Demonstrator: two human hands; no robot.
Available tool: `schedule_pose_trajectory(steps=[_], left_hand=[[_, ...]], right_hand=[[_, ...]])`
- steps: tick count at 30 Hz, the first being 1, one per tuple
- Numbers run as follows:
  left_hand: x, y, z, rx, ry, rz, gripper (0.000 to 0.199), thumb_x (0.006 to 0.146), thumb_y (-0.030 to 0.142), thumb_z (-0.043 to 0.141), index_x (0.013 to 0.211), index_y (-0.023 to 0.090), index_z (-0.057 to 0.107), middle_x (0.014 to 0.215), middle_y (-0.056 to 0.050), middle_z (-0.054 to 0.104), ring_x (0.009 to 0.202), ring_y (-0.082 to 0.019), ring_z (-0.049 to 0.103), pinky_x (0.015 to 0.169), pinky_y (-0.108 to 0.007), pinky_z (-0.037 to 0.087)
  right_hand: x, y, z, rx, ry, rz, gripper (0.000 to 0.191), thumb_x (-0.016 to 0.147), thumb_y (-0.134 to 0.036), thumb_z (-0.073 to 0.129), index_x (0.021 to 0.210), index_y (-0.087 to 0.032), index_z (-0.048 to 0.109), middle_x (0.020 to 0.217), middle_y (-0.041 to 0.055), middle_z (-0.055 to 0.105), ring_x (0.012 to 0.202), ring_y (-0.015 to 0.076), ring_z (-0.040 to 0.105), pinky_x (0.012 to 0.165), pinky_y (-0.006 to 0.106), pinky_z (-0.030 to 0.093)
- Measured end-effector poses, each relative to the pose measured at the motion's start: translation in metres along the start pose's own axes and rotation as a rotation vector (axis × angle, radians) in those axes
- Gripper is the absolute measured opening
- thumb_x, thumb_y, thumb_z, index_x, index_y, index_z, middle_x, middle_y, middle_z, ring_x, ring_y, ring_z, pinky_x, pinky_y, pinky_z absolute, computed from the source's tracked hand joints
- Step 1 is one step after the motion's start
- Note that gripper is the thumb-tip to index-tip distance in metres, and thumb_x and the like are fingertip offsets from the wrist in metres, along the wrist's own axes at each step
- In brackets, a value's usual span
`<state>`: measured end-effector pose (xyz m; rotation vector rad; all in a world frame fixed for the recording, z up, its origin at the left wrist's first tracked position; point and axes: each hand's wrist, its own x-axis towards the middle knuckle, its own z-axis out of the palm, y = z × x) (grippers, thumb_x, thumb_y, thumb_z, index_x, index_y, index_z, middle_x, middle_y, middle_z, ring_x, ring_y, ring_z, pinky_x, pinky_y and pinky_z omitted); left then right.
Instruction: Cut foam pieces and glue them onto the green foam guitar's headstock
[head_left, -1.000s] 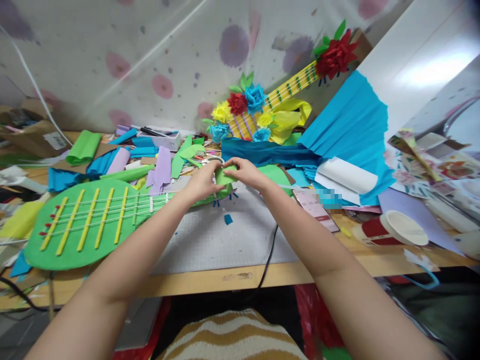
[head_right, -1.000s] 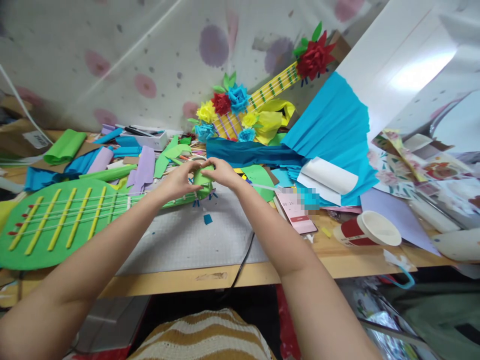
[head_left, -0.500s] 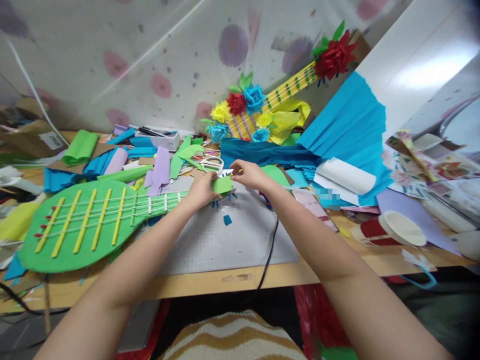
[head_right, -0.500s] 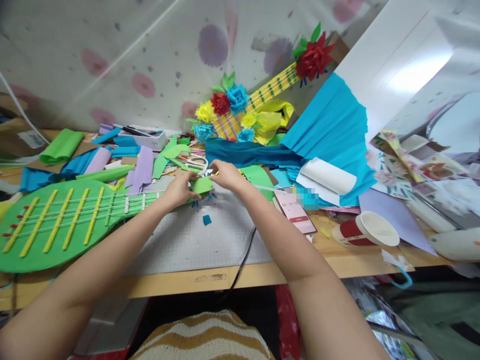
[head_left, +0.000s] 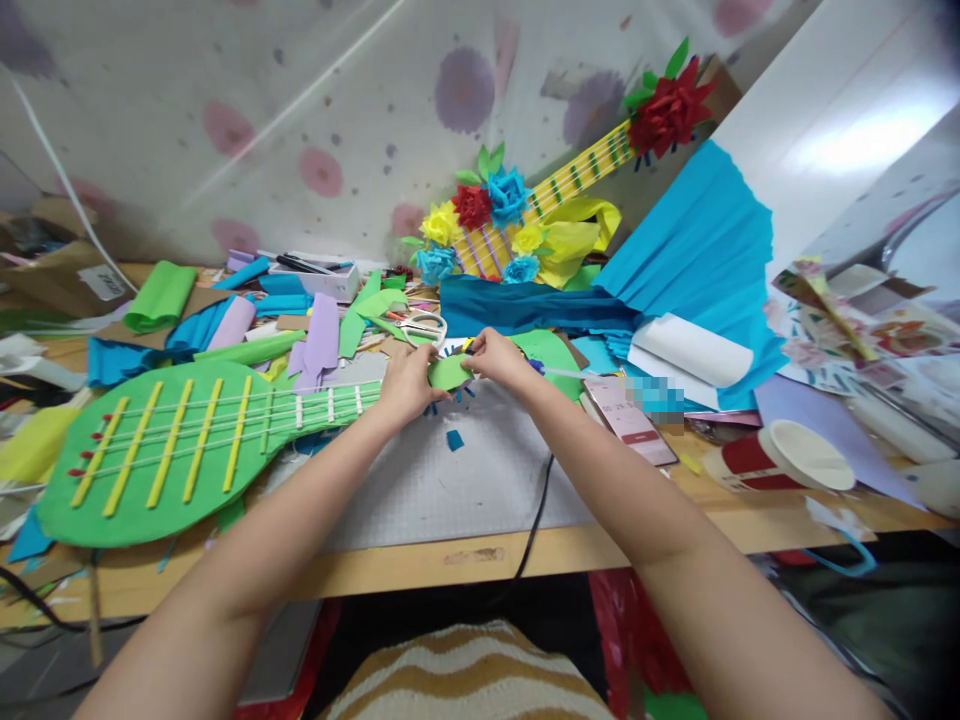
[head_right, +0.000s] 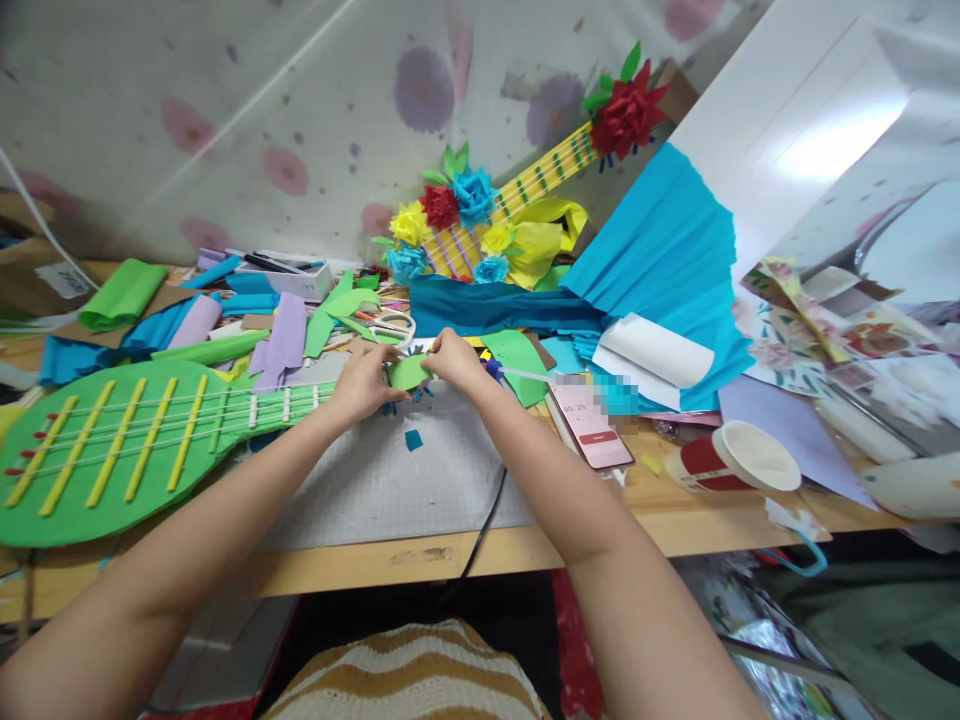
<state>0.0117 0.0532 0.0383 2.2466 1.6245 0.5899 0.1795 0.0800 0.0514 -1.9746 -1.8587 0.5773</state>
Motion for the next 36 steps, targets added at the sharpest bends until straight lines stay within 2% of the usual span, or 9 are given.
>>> schedule_pose_trajectory(steps=[4,9,13,18,21,25,36], left_hand=[[0.0,-0.001,0.004,-0.002,0.017,-0.014,0.064,0.052,0.041,0.074,0.108,0.021,0.051,0.105,-0.01,0.054,0.107,-0.029,0.045,0.087,-0.039,0.039],[-0.003,-0.005,-0.006,-0.057,-0.031,0.023,0.074,0.054,0.042,0.072,0.119,0.02,0.044,0.111,-0.008,0.055,0.109,-0.028,0.045,0.091,-0.039,0.036],[-0.008,-0.015,-0.015,-0.12,-0.046,0.03,0.073,0.055,0.039,0.072,0.119,0.02,0.043,0.119,-0.007,0.053,0.111,-0.026,0.045,0.093,-0.039,0.035],[-0.011,-0.023,-0.015,-0.133,-0.065,0.018,0.068,0.057,0.038,0.069,0.119,0.023,0.044,0.121,-0.005,0.053,0.114,-0.025,0.044,0.096,-0.039,0.034],[-0.009,-0.023,-0.012,-0.123,-0.061,0.013,0.066,0.059,0.036,0.068,0.119,0.023,0.044,0.12,-0.004,0.053,0.114,-0.025,0.044,0.096,-0.039,0.033],[-0.006,-0.019,-0.009,-0.079,-0.063,0.073,0.069,0.058,0.035,0.068,0.122,0.022,0.043,0.117,-0.004,0.055,0.114,-0.025,0.043,0.095,-0.038,0.033],[-0.006,-0.017,-0.009,-0.079,-0.117,0.12,0.076,0.055,0.031,0.07,0.124,0.021,0.04,0.12,-0.007,0.051,0.113,-0.026,0.041,0.095,-0.038,0.033]], right_hand=[[0.002,0.002,0.002,0.057,-0.048,0.046,0.031,0.06,-0.024,0.066,0.082,-0.02,0.045,0.07,-0.0008,0.062,0.06,0.0129,0.058,0.054,0.022,0.04],[0.003,-0.002,0.003,0.095,-0.07,0.042,0.032,0.059,-0.024,0.068,0.078,-0.02,0.042,0.064,-0.0018,0.061,0.057,0.0127,0.058,0.052,0.022,0.04],[0.003,-0.002,0.002,0.116,-0.076,0.04,0.032,0.06,-0.023,0.068,0.077,-0.02,0.041,0.064,-0.0018,0.061,0.057,0.0128,0.059,0.052,0.022,0.041],[0.002,0.001,0.003,0.18,-0.086,0.029,0.032,0.061,-0.02,0.067,0.077,-0.02,0.04,0.059,-0.0045,0.058,0.054,0.0123,0.058,0.05,0.021,0.04],[0.0,0.001,0.003,0.281,-0.126,0.011,0.033,0.062,-0.016,0.068,0.075,-0.02,0.038,0.055,-0.0067,0.054,0.05,0.0105,0.056,0.047,0.019,0.04],[-0.002,-0.001,0.0,0.396,-0.174,0.018,0.034,0.065,-0.01,0.067,0.071,-0.02,0.035,0.051,-0.0079,0.051,0.046,0.0084,0.054,0.047,0.019,0.042],[0.0,-0.001,-0.003,0.497,-0.238,0.07,0.032,0.066,-0.005,0.066,0.072,-0.019,0.037,0.048,-0.0081,0.05,0.045,0.0082,0.053,0.047,0.019,0.045]])
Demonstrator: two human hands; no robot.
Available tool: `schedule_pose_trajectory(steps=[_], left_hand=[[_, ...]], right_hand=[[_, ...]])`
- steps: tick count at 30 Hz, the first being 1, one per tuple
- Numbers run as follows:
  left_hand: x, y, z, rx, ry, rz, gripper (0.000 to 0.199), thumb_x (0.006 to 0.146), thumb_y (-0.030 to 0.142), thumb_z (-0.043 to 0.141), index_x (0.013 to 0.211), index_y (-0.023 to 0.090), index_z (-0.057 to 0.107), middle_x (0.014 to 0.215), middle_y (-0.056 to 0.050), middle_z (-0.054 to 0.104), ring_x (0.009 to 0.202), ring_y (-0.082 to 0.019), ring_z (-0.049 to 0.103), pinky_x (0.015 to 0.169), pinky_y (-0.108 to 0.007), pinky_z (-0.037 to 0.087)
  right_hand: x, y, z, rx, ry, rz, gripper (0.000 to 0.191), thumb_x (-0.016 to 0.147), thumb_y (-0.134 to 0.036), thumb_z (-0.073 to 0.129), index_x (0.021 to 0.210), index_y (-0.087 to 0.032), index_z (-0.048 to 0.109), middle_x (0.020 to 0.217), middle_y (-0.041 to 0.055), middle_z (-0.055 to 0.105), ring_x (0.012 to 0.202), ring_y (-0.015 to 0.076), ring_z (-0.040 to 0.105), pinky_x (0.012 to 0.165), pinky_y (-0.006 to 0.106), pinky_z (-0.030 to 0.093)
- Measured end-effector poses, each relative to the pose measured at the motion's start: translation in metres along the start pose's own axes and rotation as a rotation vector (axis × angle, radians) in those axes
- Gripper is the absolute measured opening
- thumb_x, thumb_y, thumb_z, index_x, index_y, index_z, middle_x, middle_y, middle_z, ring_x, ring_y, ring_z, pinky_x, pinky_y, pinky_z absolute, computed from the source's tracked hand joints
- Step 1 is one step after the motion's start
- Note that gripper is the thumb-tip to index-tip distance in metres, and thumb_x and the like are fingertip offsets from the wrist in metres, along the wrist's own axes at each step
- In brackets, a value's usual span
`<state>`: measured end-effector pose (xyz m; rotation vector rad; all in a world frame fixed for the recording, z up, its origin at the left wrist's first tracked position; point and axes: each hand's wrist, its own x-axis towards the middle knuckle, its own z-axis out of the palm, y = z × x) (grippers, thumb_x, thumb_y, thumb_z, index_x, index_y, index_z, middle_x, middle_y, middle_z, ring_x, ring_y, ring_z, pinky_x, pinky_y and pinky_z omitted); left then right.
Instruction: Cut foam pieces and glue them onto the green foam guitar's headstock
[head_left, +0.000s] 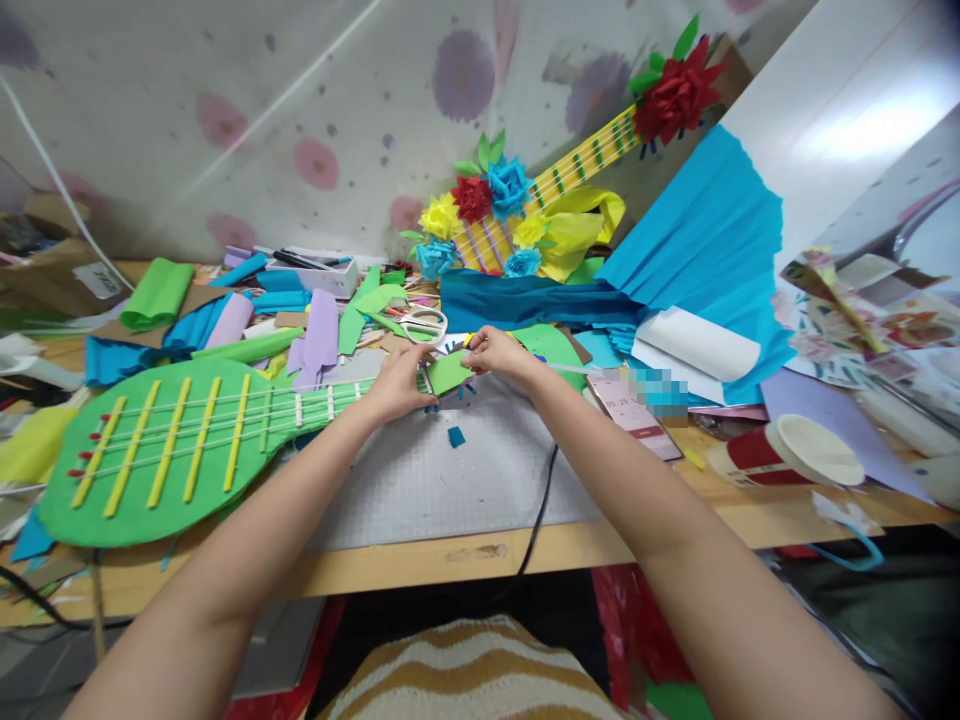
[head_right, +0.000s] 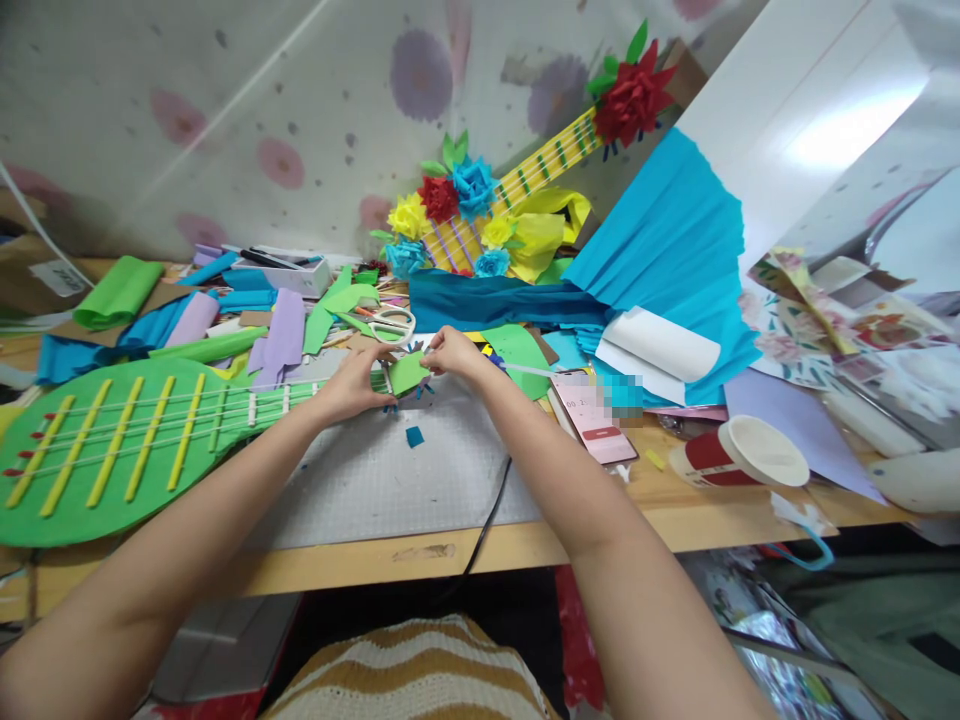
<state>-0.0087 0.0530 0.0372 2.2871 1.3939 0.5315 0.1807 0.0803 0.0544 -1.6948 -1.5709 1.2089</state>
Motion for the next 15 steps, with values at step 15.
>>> schedule_pose_trajectory(steps=[15], left_hand=[[0.011,-0.027,0.001,-0.232,0.202,-0.064,0.041,0.066,0.019,0.053,0.106,0.015,0.05,0.106,-0.008,0.058,0.1,-0.019,0.054,0.089,-0.034,0.041]], right_hand=[[0.0,0.009,0.003,-0.196,0.088,-0.126,0.034,0.061,-0.016,0.067,0.074,-0.02,0.036,0.058,-0.008,0.053,0.047,0.0081,0.054,0.046,0.018,0.037]])
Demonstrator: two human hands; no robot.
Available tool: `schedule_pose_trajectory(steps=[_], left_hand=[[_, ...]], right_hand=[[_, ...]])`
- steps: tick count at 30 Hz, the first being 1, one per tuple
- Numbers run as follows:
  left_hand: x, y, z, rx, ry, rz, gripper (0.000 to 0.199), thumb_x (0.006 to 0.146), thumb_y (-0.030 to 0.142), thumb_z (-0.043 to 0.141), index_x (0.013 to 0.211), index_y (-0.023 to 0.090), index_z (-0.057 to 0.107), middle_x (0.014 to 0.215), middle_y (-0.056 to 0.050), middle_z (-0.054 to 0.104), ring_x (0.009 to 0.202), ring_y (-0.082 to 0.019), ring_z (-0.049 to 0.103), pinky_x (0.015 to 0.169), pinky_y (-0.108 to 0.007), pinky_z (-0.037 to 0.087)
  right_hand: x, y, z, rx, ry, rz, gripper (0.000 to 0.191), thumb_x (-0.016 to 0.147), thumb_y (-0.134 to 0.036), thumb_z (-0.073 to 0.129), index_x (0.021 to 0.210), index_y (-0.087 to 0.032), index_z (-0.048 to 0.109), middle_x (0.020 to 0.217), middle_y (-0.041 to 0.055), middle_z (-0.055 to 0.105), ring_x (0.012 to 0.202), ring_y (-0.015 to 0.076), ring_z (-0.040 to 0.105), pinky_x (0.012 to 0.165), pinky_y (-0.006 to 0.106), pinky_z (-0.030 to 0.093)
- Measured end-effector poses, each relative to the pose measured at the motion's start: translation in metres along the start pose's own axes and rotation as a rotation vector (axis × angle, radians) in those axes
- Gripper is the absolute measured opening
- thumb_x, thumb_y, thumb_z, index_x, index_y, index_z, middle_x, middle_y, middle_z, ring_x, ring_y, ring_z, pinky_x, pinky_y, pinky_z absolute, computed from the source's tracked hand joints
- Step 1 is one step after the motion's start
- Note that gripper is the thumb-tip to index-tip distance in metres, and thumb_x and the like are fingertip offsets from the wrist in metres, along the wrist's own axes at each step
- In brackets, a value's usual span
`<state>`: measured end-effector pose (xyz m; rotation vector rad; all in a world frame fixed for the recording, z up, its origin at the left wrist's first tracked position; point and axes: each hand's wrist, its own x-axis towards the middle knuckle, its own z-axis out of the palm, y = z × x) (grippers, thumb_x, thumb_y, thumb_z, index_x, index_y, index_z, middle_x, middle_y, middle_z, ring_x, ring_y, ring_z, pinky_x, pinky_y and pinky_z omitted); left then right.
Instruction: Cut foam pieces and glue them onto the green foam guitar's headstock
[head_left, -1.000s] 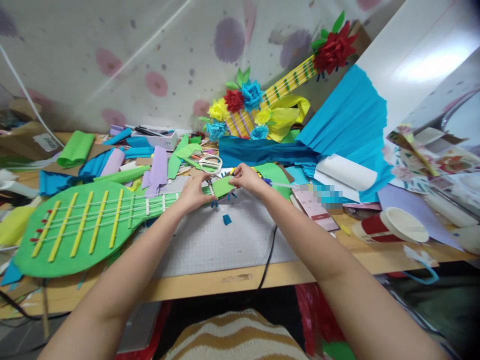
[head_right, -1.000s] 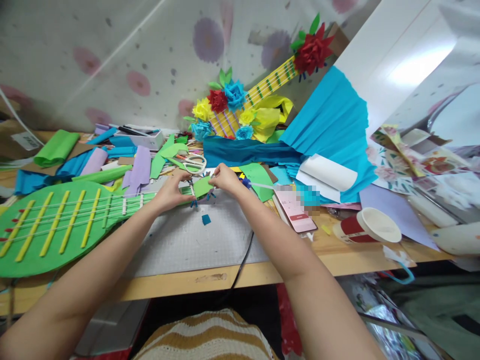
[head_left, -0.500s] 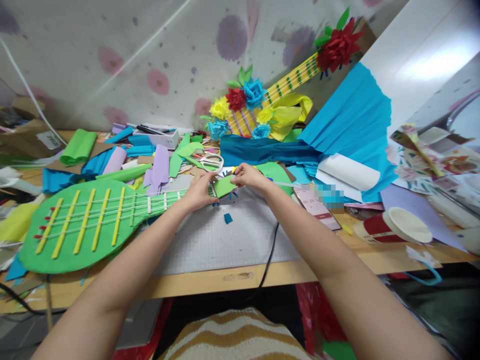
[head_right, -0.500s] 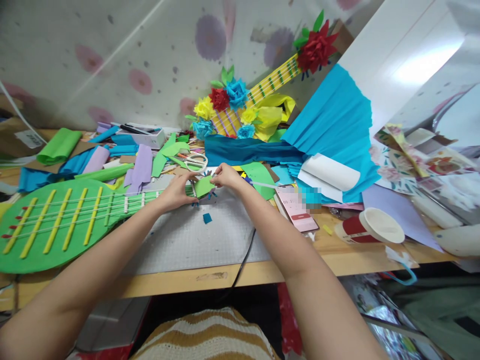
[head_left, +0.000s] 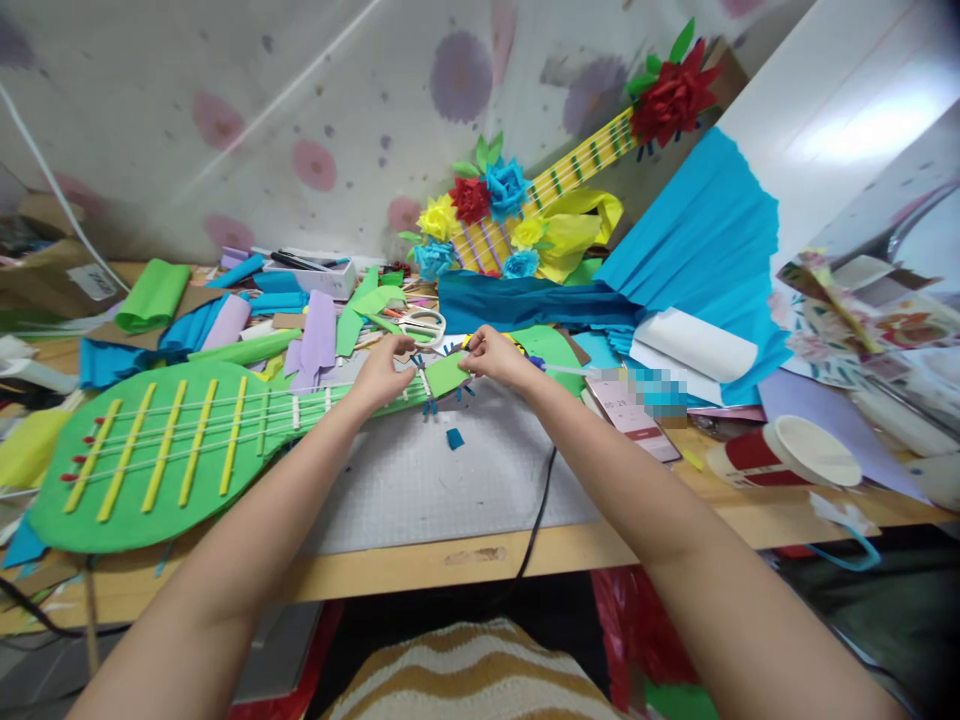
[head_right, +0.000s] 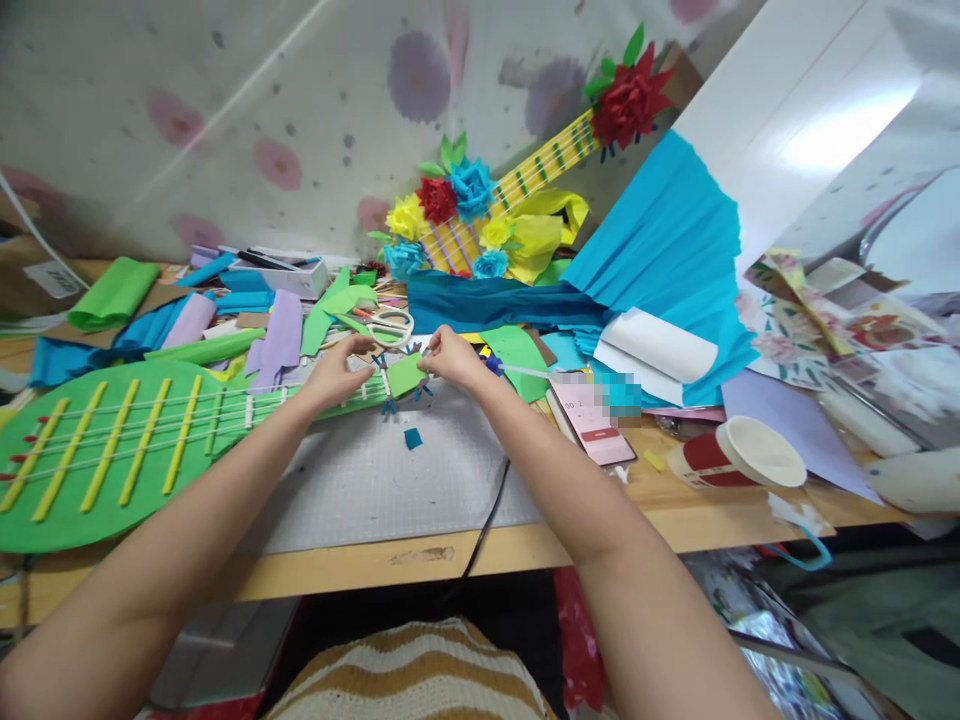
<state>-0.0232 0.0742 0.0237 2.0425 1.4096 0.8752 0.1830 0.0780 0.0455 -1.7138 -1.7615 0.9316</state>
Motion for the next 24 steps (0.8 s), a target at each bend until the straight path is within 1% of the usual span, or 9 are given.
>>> schedule_pose_trajectory(steps=[3,6,10,14,16,20,22,24], left_hand=[[0.008,-0.013,-0.002,-0.053,-0.041,-0.11,0.039,0.065,0.024,0.057,0.102,0.014,0.049,0.1,-0.008,0.059,0.085,-0.017,0.058,0.078,-0.032,0.046],[0.011,-0.02,-0.002,-0.104,-0.096,-0.164,0.039,0.064,0.025,0.06,0.1,0.015,0.049,0.098,-0.008,0.059,0.077,-0.015,0.059,0.069,-0.029,0.048],[0.014,-0.019,0.003,-0.15,-0.097,-0.181,0.036,0.063,0.023,0.062,0.095,0.015,0.049,0.092,-0.006,0.059,0.074,-0.014,0.058,0.067,-0.028,0.047],[0.017,-0.015,0.006,-0.126,-0.086,-0.2,0.032,0.061,0.021,0.063,0.09,0.015,0.051,0.08,-0.003,0.058,0.069,-0.013,0.056,0.065,-0.027,0.046],[0.017,-0.013,0.006,-0.132,-0.081,-0.19,0.029,0.061,0.02,0.062,0.088,0.015,0.052,0.077,-0.002,0.057,0.068,-0.013,0.056,0.064,-0.026,0.046],[0.015,-0.012,0.007,-0.158,-0.076,-0.161,0.027,0.062,0.018,0.061,0.087,0.015,0.052,0.08,-0.002,0.057,0.07,-0.013,0.056,0.065,-0.026,0.045],[0.015,-0.012,0.007,-0.149,-0.081,-0.159,0.028,0.063,0.019,0.061,0.089,0.015,0.052,0.082,-0.003,0.058,0.072,-0.013,0.056,0.066,-0.026,0.045],[0.015,-0.012,0.007,-0.131,-0.085,-0.163,0.029,0.063,0.019,0.061,0.09,0.014,0.053,0.082,-0.004,0.058,0.072,-0.014,0.057,0.066,-0.027,0.045]], right_hand=[[0.001,0.0,0.0,-0.019,-0.013,-0.01,0.035,0.06,-0.017,0.068,0.075,-0.02,0.037,0.059,-0.0075,0.054,0.049,0.0081,0.054,0.047,0.018,0.037],[0.003,0.001,0.002,-0.042,-0.014,0.002,0.039,0.056,-0.018,0.071,0.076,-0.02,0.037,0.059,-0.0076,0.055,0.05,0.0084,0.054,0.047,0.019,0.037],[0.004,0.002,0.003,-0.014,-0.004,0.038,0.042,0.055,-0.015,0.072,0.076,-0.021,0.036,0.058,-0.0079,0.055,0.049,0.0085,0.054,0.047,0.019,0.038],[0.002,0.002,0.002,0.115,-0.03,-0.013,0.041,0.058,-0.011,0.07,0.074,-0.021,0.033,0.056,-0.0086,0.055,0.048,0.0076,0.053,0.047,0.018,0.039],[0.0,0.003,0.002,0.179,-0.033,0.002,0.041,0.059,-0.009,0.068,0.073,-0.021,0.032,0.054,-0.0091,0.054,0.047,0.0077,0.053,0.047,0.019,0.041],[-0.001,0.005,0.001,0.268,-0.037,0.044,0.041,0.061,-0.008,0.067,0.072,-0.022,0.031,0.052,-0.0095,0.052,0.048,0.0084,0.054,0.048,0.02,0.043],[0.0,0.005,0.001,0.262,-0.042,0.033,0.041,0.06,-0.008,0.068,0.073,-0.022,0.031,0.052,-0.0096,0.052,0.048,0.0085,0.054,0.047,0.019,0.043],[0.0,0.005,0.001,0.207,-0.03,0.024,0.042,0.058,-0.008,0.069,0.073,-0.021,0.032,0.052,-0.0095,0.052,0.047,0.0087,0.053,0.046,0.019,0.041]])
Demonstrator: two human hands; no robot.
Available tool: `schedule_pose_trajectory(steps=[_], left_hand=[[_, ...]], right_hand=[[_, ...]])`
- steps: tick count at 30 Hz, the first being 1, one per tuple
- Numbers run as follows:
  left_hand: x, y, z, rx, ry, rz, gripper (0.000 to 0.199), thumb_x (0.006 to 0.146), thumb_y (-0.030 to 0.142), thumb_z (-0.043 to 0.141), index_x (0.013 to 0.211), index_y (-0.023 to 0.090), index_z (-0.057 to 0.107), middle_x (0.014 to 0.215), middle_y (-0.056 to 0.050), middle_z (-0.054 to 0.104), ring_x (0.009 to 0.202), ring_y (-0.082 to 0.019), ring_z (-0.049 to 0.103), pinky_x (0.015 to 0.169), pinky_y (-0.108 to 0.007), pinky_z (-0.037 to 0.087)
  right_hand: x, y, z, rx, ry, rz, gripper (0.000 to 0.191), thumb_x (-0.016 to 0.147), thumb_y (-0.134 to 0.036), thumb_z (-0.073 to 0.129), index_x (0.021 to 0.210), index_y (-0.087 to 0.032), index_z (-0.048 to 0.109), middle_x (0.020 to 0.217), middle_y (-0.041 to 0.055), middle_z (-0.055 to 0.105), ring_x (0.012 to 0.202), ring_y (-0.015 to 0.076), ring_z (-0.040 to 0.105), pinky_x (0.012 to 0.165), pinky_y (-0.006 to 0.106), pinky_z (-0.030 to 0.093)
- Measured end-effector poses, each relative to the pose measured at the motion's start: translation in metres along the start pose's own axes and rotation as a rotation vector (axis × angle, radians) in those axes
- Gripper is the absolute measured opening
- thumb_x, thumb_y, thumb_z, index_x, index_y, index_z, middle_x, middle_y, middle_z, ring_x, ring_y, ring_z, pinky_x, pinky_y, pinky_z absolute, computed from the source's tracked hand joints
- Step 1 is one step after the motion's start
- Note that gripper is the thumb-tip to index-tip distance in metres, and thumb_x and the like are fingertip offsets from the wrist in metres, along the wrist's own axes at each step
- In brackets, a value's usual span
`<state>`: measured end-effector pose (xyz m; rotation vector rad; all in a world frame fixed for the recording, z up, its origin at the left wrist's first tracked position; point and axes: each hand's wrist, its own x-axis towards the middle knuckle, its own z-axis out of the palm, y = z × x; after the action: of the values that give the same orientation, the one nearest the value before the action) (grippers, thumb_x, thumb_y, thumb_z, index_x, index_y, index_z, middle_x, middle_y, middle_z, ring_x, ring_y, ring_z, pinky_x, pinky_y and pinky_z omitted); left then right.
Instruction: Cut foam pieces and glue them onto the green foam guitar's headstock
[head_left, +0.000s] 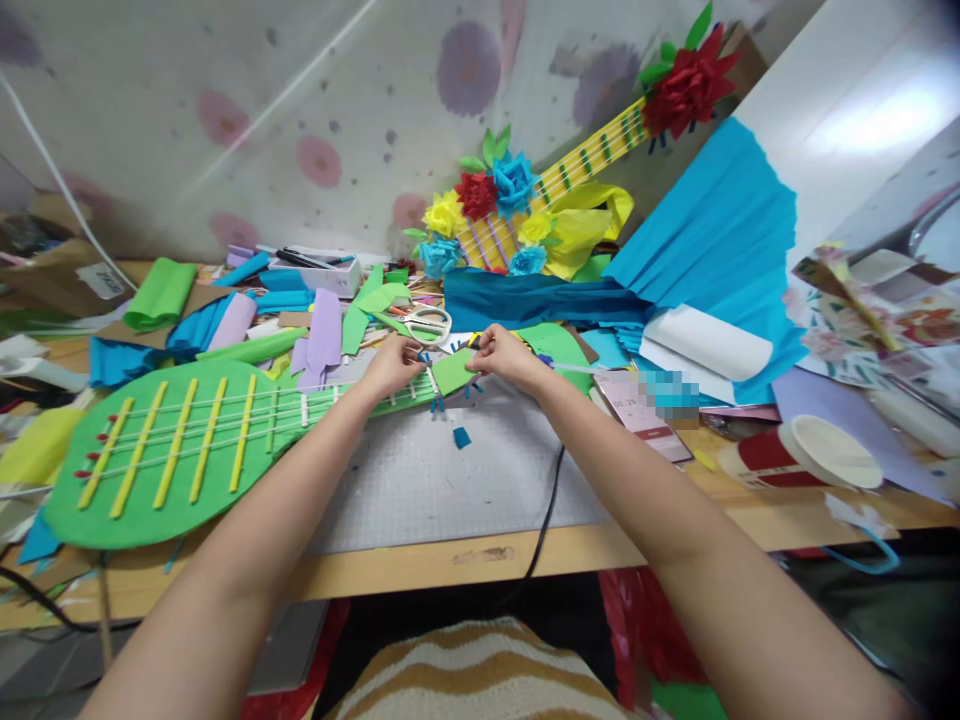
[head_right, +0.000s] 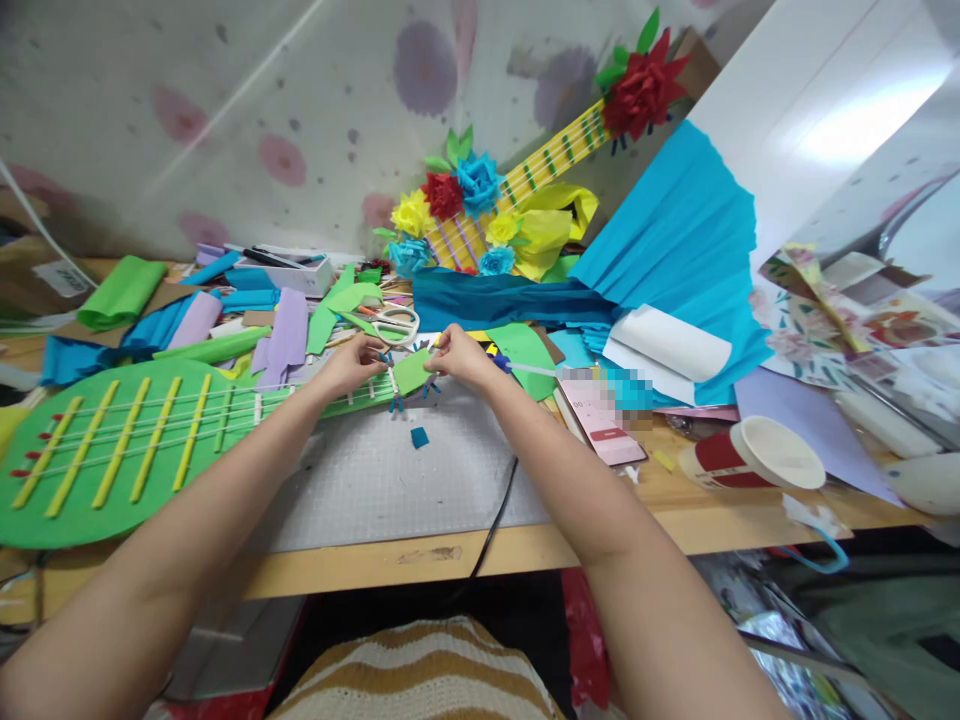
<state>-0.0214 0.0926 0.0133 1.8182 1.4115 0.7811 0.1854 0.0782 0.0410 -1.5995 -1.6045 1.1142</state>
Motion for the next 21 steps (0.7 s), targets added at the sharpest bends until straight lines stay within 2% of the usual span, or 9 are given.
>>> schedule_pose_trajectory(steps=[5,12,21], left_hand=[[0.0011,-0.0012,0.0021,0.014,0.015,-0.002,0.029,0.062,0.017,0.06,0.09,0.015,0.054,0.073,-0.001,0.057,0.067,-0.013,0.057,0.064,-0.026,0.043],[0.0013,0.0016,0.0009,-0.051,-0.012,-0.035,0.028,0.061,0.016,0.06,0.088,0.015,0.053,0.064,0.001,0.054,0.061,-0.013,0.054,0.059,-0.025,0.041],[0.0017,-0.001,0.0016,-0.017,-0.018,-0.023,0.028,0.063,0.017,0.059,0.09,0.015,0.052,0.066,0.002,0.054,0.063,-0.012,0.055,0.062,-0.026,0.043]], right_hand=[[0.0031,-0.0015,0.0018,-0.126,0.053,-0.011,0.044,0.054,-0.012,0.072,0.073,-0.021,0.033,0.052,-0.0097,0.052,0.045,0.0087,0.052,0.043,0.018,0.037],[0.0032,0.0014,0.0008,0.078,-0.011,-0.039,0.042,0.058,-0.01,0.069,0.073,-0.021,0.031,0.053,-0.0099,0.053,0.047,0.0075,0.053,0.046,0.018,0.042],[0.0058,0.004,0.0043,0.065,-0.01,0.013,0.043,0.058,-0.01,0.07,0.074,-0.021,0.032,0.054,-0.0092,0.053,0.047,0.0084,0.054,0.045,0.018,0.043]])
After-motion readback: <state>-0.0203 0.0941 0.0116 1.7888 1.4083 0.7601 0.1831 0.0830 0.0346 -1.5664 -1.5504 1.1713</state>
